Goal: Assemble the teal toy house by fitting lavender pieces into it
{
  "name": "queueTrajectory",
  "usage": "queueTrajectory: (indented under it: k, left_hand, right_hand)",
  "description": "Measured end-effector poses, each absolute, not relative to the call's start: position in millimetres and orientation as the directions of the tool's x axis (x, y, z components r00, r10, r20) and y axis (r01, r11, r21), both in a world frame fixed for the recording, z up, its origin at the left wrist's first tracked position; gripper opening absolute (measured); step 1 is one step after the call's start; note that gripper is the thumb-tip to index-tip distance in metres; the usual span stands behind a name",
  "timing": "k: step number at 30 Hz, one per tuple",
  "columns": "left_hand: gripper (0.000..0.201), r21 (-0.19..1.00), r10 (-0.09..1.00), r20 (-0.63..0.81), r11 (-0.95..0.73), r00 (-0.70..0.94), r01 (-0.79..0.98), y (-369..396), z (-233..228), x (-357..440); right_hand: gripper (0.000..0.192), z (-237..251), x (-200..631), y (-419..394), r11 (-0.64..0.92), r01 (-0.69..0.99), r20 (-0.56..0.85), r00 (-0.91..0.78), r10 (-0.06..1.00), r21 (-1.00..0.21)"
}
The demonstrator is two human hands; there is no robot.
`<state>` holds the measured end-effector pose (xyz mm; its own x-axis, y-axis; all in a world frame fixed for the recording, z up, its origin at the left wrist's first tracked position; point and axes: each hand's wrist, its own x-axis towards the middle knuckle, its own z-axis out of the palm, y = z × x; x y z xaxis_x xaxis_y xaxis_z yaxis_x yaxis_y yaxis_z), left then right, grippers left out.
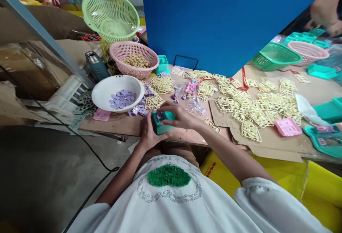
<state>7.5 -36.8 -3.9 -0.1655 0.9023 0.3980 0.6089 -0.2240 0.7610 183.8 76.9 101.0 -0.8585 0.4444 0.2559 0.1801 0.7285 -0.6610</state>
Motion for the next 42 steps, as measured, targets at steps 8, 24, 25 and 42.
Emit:
queueTrajectory:
  k: [8, 24, 25, 42]
  left_hand:
    - [0.096, 0.750, 0.899, 0.384, -0.171, -0.211, 0.639, -33, -4, 16]
    - [0.092, 0.716, 0.888, 0.426, -0.215, -0.172, 0.664, -33, -6, 16]
    - [0.092, 0.711, 0.890, 0.424, -0.211, -0.170, 0.670, -33, -6, 16]
    - [0.088, 0.709, 0.873, 0.433, -0.175, -0.226, 0.683, -31, -17, 20]
  right_hand:
    - [0.046, 85, 157, 114, 0.752, 0.272, 0.055, -0.924, 0.378, -0.601]
    - [0.029, 101, 163, 126, 0.718, 0.125, 0.007, -0.984, 0.178, -0.684]
    - [0.026, 109, 163, 125, 0.755, 0.132, -0.028, -0.988, 0.149, -0.642]
    - [0.029, 152, 125, 87, 0.996, 0.055, -0.408, -0.909, 0.080, 0.072]
